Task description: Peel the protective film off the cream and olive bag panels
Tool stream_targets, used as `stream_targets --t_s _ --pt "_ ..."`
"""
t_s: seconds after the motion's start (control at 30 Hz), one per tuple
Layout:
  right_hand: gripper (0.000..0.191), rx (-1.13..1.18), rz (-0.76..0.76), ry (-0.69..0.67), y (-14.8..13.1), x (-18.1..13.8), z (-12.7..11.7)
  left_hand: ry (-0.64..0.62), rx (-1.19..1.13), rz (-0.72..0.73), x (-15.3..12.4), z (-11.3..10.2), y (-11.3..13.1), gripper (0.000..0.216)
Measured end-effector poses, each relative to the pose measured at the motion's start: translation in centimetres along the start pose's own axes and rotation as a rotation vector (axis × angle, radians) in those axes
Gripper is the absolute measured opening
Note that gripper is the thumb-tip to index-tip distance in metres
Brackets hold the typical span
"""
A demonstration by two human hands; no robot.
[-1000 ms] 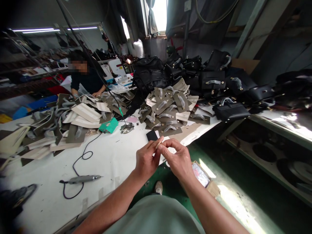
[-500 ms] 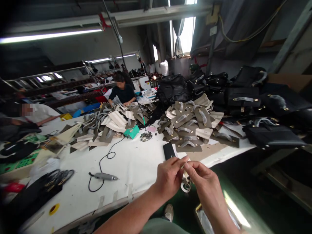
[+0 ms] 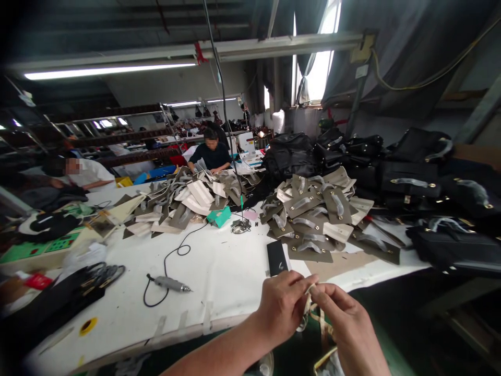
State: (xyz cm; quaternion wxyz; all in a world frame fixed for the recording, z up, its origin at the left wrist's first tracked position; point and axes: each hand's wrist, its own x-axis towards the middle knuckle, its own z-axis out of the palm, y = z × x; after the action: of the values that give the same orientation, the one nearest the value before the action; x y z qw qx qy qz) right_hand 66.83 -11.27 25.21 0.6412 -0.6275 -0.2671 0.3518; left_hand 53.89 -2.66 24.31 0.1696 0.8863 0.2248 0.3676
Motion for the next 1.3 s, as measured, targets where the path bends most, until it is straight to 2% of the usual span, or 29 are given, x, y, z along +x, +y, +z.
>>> stream_targets --t_s 0.1,0.17,0.23,0.33,0.4,0.5,0.67,0.97,1.07,1.13,1.23,1.3 --pt "0.033 0.032 0.078 -0.084 0.4 0.3 0.0 -0.009 -0.001 -0.001 0.1 0.1 -0.2 0.038" --pt "0.031 0.060 0.070 -0.070 0.5 0.4 0.1 -0.031 -0.075 -0.011 0.1 0.0 -0.3 0.038" --pt "0.028 0.079 0.035 -0.040 0.4 0.4 0.4 -0.039 -0.244 -0.062 0.1 -0.1 -0.3 0.039" --pt "0.023 0.065 -0.027 0.003 -0.1 0.3 0.8 -0.066 -0.603 -0.256 0.0 -0.5 -0.4 0.032" --pt "0.021 0.062 -0.053 -0.003 -0.3 0.3 1.0 -0.138 -0.841 -0.398 0.1 -0.7 -0.5 0.028" --pt "0.021 0.060 -0.055 -0.027 -0.3 0.2 1.3 -0.213 -1.075 -0.575 0.2 -0.8 -0.7 0.031" --pt "0.020 -0.073 -0.058 0.010 0.3 -0.2 1.8 -0.203 -1.130 -0.770 0.2 -0.4 -1.2 0.033" --pt "0.020 -0.390 -0.105 0.074 1.6 0.1 1.9 -0.198 -1.113 -0.915 0.6 0.4 -3.8 0.035" --pt "0.007 -0.606 -0.271 0.210 2.8 0.1 2.2 -0.199 -1.078 -0.936 0.7 0.8 -5.2 0.037" --pt "0.023 -0.729 -0.487 0.265 3.2 0.2 3.0 -0.228 -1.082 -0.939 0.7 1.2 -6.1 0.037" --pt "0.034 -0.899 -0.716 0.163 3.3 0.7 4.8 -0.261 -1.146 -0.896 0.7 1.7 -7.0 0.033" --pt "0.031 -0.982 -0.744 0.101 3.4 1.3 5.7 -0.258 -1.198 -0.896 0.7 1.9 -7.6 0.032"
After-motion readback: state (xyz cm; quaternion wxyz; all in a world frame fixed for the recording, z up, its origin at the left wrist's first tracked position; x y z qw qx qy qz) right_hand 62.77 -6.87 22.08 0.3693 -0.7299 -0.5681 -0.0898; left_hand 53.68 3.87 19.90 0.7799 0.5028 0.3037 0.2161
